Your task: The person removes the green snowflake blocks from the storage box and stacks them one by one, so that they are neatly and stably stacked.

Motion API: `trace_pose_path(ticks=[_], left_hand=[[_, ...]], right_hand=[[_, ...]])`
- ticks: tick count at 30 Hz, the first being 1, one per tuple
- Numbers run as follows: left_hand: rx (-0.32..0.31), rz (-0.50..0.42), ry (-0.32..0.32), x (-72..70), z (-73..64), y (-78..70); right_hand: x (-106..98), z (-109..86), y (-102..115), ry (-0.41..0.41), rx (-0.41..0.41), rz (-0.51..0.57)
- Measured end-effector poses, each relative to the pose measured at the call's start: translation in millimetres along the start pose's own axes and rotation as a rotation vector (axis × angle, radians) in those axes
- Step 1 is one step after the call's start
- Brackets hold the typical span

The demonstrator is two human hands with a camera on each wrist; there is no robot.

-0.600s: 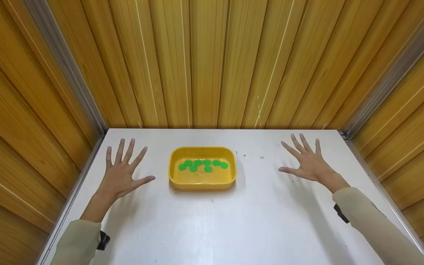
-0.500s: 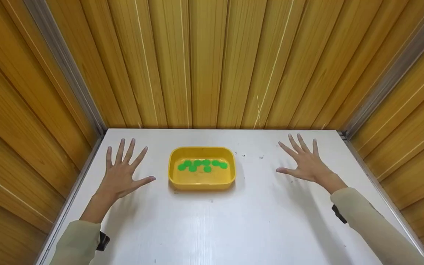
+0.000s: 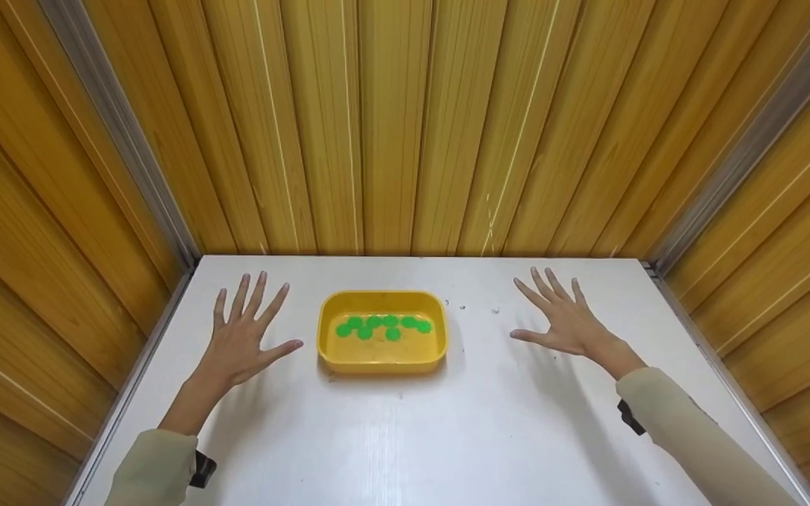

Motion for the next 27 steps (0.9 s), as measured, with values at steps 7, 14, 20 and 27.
trace_pose_path(ticks=[7, 14, 20, 27], left_hand=[[-0.052, -0.146, -0.022, 8.9, -4.7, 3.2], [-0.122, -0.392, -0.026, 24.5, -7.4, 9.1], [-0.158, -0.492, 0.006, 37.3, -4.3, 8.6], [-0.171, -0.609, 0.083, 57.4, 0.8, 2.3]], right_hand=[[11.7, -3.6, 6.8, 0.042, -0.030, 0.022], [19.7, -4.6, 10.9, 0.112, -0.042, 0.072], [20.8, 3.8, 16.5, 0.153, -0.038, 0.133], [24.0, 12.1, 23.6, 0.193, -0.005, 0.161]])
Point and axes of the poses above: each hand's wrist, its own z-axis towards the middle knuckle, its own x-axis out of the palm, y = z × x, the point moved 8 cm from there along z, towards the middle knuckle, and after that the axes turned 3 degrees about x, right-handed, at the moved point
